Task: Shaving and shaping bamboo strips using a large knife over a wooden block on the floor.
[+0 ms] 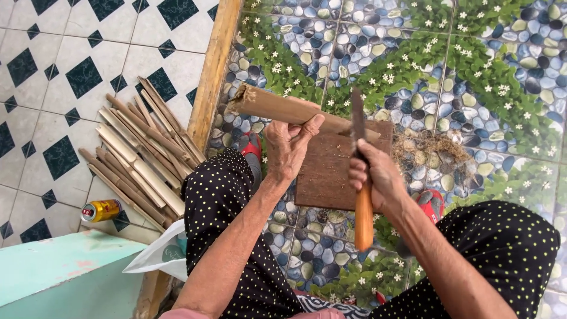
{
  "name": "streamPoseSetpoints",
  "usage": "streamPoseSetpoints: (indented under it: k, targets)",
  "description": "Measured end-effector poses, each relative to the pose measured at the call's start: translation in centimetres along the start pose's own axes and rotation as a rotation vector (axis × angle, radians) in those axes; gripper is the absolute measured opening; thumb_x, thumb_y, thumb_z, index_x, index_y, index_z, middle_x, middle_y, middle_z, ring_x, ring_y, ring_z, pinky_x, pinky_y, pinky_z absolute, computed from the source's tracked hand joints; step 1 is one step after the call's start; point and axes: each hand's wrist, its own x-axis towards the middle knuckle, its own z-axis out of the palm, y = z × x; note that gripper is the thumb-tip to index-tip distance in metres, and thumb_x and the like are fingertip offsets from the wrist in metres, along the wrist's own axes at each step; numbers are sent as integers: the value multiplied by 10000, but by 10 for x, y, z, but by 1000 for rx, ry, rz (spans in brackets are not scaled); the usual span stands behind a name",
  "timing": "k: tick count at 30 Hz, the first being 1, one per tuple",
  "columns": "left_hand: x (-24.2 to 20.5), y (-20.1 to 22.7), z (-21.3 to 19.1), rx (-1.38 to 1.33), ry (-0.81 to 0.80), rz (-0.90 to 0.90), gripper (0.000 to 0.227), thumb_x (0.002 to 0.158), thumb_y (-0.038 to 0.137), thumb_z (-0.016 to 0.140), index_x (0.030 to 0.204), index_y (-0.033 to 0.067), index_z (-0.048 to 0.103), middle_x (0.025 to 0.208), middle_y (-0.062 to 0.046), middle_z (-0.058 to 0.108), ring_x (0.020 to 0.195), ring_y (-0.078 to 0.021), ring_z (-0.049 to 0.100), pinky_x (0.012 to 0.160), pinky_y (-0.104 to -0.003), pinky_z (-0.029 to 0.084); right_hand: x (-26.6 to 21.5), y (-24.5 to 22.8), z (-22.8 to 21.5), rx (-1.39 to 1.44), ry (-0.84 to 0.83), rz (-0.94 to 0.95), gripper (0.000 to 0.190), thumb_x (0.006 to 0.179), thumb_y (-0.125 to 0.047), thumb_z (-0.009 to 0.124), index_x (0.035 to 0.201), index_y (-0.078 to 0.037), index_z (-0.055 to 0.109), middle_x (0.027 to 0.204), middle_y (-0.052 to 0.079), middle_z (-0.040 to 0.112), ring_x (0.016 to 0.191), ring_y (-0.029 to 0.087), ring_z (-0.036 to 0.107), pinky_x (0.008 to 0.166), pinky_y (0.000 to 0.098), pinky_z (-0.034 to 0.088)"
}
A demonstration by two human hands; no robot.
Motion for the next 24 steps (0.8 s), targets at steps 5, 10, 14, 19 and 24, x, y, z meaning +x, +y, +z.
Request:
streamPoseSetpoints:
  k: [5,10,14,19,24]
  targets:
    - [-2,39,2,-45,2,-8,325,900,231,818,1026,-44,697,909,-247,758,799,-262,775,676,-349,691,-7,3,2,-7,-15,-15,269,1086,-349,563,966,-115,509,596,-62,361,385,66,404,321,256,413]
    - [0,32,2,-86,14,-4,301,900,211,822,1034,-32,705,924,-250,759,798,-282,776,661,-347,696,-15,-7,15,-6,-51,-16,274,1085,-365,561,957,-128,514,587,-76,406,374,65,433,308,250,421]
    - [-6,20,5,-59,9,-4,349,890,215,831,1018,-74,684,902,-285,742,785,-306,765,643,-359,684,-6,1,0,-25,-2,-59,271,1077,-345,581,944,-123,500,593,-66,389,388,64,424,323,250,419]
    - [-2,27,5,-34,26,-10,323,892,223,827,998,-56,703,888,-253,764,725,-272,777,624,-325,685,-25,-6,21,-12,-37,-21,262,1073,-330,586,951,-120,486,569,-24,368,368,103,409,309,285,423]
    - [-2,29,3,-37,-2,-19,365,890,228,830,1021,-78,680,904,-280,750,765,-309,769,654,-350,690,-27,-12,20,-118,-55,5,302,1093,-389,533,959,-120,553,566,-74,433,365,80,442,295,257,424]
